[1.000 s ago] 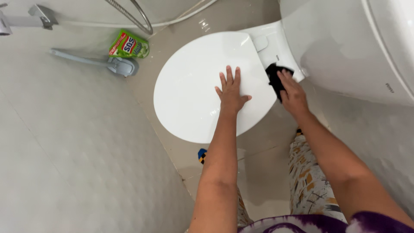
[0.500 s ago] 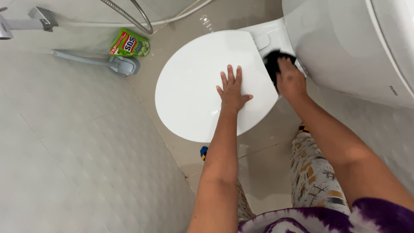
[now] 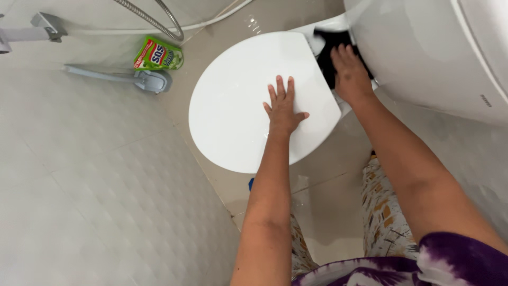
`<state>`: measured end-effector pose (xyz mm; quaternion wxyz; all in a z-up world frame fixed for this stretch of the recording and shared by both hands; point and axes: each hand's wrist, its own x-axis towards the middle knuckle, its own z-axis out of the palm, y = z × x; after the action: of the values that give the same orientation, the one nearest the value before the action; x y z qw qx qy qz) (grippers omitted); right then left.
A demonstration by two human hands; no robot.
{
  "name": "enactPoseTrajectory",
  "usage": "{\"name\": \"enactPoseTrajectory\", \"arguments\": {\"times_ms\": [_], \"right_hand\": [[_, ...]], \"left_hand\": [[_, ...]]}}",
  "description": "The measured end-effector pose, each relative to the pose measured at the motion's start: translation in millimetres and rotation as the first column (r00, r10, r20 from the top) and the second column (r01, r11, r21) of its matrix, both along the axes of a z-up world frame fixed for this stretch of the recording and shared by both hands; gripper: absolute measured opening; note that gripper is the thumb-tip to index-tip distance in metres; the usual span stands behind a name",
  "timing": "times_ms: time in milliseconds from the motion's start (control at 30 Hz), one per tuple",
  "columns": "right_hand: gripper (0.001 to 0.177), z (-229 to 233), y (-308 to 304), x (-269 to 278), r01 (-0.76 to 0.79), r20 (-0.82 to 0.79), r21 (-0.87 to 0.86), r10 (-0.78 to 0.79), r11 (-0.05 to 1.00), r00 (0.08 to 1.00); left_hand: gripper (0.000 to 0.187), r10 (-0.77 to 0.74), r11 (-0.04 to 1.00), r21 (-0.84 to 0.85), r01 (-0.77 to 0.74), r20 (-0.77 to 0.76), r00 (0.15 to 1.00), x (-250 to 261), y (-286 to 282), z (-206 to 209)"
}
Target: The person wipes the exterior surfaces of a white toilet using a black cloth. They clean the toilet seat, the underside of the seat, the rim, and the tank lid. The person lifts the seat to access the underside and repeatedly wipes the same areas throughout the clip.
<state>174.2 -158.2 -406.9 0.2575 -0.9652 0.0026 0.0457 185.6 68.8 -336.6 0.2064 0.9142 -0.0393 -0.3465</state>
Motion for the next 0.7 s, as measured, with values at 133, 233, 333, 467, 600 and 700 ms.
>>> {"name": "enactPoseTrajectory", "arguments": {"times_ms": [133,233,333,467,600,700], "right_hand": [[0.067,2.3,-8.7,-22.5,-0.007,-0.133,0.03,0.011,1.0,0.991],[0.073,1.4,-5.7,-2.7,-0.001,-0.048,0.048,0.003,0.999,0.999],[0.069,-0.4,4.9,20.1,0.047,-0.024,0.031,-0.047,0.998,0.999],[0.064,14.6,1.8,1.3,0.01,-0.041,-0.022,-0.011,1.0,0.999],[0.051,36.2,1.8,-41.5,0.035,0.021,-0.066,-0.034,0.997,0.999],[0.039,42.1,-2.0,-44.6,0.107,-0.119,-0.065,-0.115,0.992,0.986]], "left_hand": [[0.124,0.017,1.0,-0.019,-0.016,0.04,0.999,-3.7,0.2,-3.0],[0.124,0.018,1.0,-0.024,-0.017,0.063,0.998,-1.9,1.2,-4.5],[0.125,0.016,1.0,-0.021,-0.015,0.057,0.998,-5.4,1.1,-7.1],[0.124,0.014,1.0,-0.028,-0.012,0.065,0.998,-4.8,0.0,-5.8],[0.125,0.019,1.0,-0.007,-0.019,0.011,1.0,-1.1,-1.1,1.7],[0.125,0.029,0.999,-0.021,-0.028,0.027,0.999,-3.9,0.8,1.7]]}}
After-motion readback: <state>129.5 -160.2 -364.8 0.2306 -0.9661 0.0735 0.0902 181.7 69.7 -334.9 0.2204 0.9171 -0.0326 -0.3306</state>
